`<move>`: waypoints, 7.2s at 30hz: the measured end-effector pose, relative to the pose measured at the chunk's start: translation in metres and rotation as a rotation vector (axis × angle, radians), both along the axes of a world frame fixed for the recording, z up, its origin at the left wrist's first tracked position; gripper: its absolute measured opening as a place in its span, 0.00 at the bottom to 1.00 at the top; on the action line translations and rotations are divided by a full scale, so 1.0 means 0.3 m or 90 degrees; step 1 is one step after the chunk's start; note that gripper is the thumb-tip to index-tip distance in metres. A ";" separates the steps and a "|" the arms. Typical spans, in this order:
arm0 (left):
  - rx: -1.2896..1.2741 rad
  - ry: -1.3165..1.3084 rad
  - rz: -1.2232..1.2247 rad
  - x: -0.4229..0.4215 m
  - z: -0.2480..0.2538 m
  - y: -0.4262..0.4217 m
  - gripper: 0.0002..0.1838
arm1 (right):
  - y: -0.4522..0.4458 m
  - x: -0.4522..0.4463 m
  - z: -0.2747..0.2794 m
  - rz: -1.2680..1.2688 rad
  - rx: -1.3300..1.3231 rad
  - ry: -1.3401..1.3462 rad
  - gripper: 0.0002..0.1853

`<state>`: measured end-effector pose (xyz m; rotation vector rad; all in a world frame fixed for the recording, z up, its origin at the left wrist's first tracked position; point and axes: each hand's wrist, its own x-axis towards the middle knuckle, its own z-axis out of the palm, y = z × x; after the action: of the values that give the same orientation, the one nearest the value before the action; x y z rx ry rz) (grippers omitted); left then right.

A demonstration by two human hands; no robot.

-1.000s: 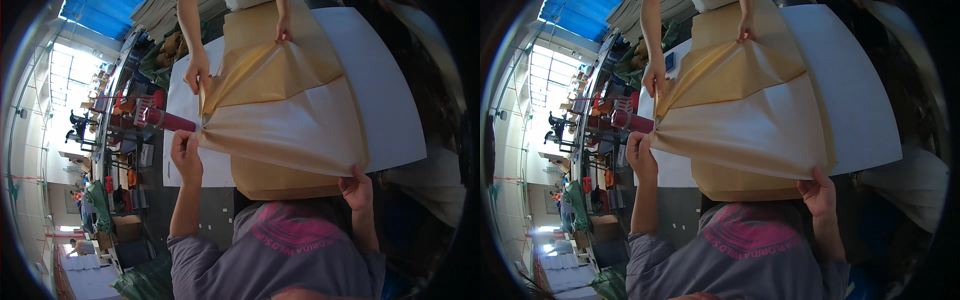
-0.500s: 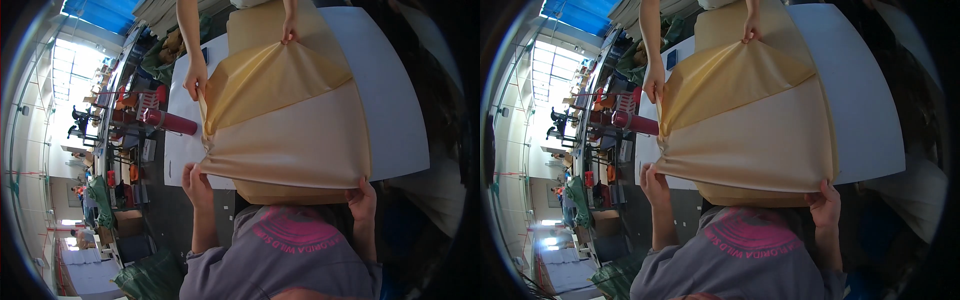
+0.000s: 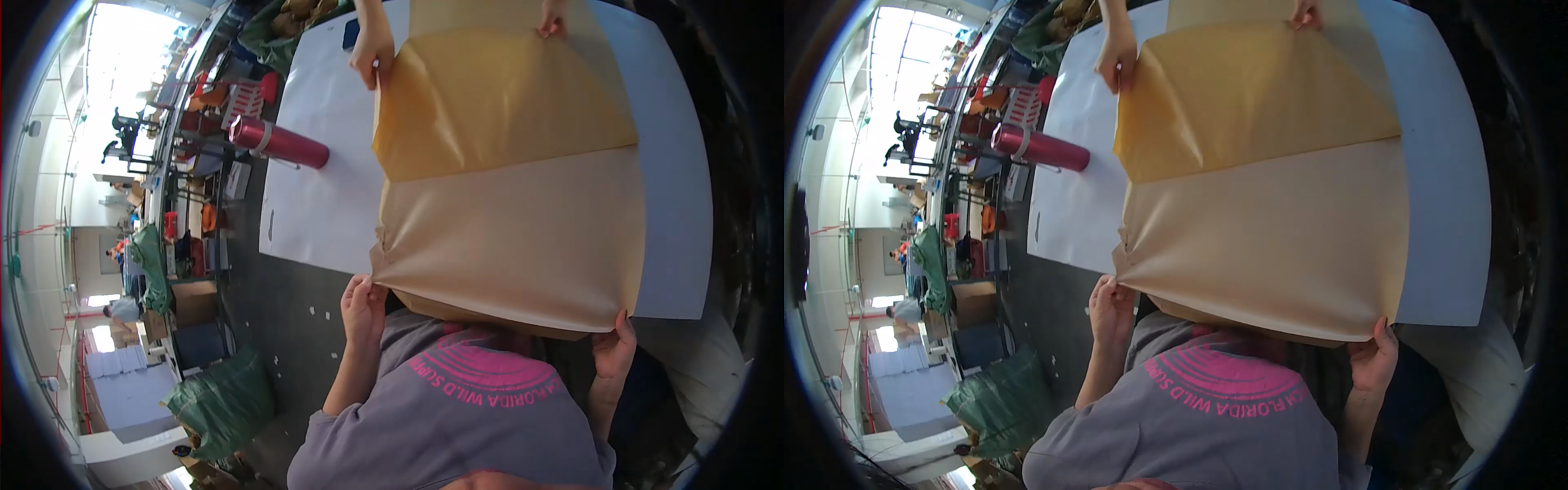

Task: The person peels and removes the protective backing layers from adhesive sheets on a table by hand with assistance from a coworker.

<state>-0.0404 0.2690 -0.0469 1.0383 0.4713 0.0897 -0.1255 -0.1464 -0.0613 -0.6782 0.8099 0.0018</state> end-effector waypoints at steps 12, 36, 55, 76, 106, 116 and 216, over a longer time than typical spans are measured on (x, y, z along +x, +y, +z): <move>-0.111 0.117 -0.097 -0.090 -0.088 -0.041 0.04 | -0.023 -0.009 -0.018 0.009 -0.050 -0.001 0.17; 0.486 0.037 -0.318 0.293 -0.038 0.055 0.11 | 0.015 0.020 0.011 0.049 -0.170 -0.017 0.10; 0.353 0.114 -0.402 -0.082 -0.049 0.051 0.12 | -0.056 -0.226 -0.129 0.076 -0.116 -0.062 0.11; -0.100 0.017 -0.310 -0.133 -0.231 0.052 0.14 | -0.066 -0.228 -0.462 0.109 0.122 -0.385 0.36; -0.201 0.084 -0.424 -0.173 -0.191 0.036 0.09 | -0.103 -0.263 -0.473 0.117 0.234 -0.432 0.47; -0.215 0.099 -0.417 -0.175 -0.233 0.046 0.11 | -0.135 -0.283 -0.365 0.004 -0.011 -0.289 0.23; -0.146 0.104 -0.276 -0.132 -0.099 0.137 0.07 | 0.085 -0.254 0.001 0.241 -1.200 -0.400 0.09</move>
<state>-0.0801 0.3100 -0.0766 0.9041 0.3840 -0.4293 -0.2017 -0.1210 -0.0609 -2.4246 -0.1923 -0.6697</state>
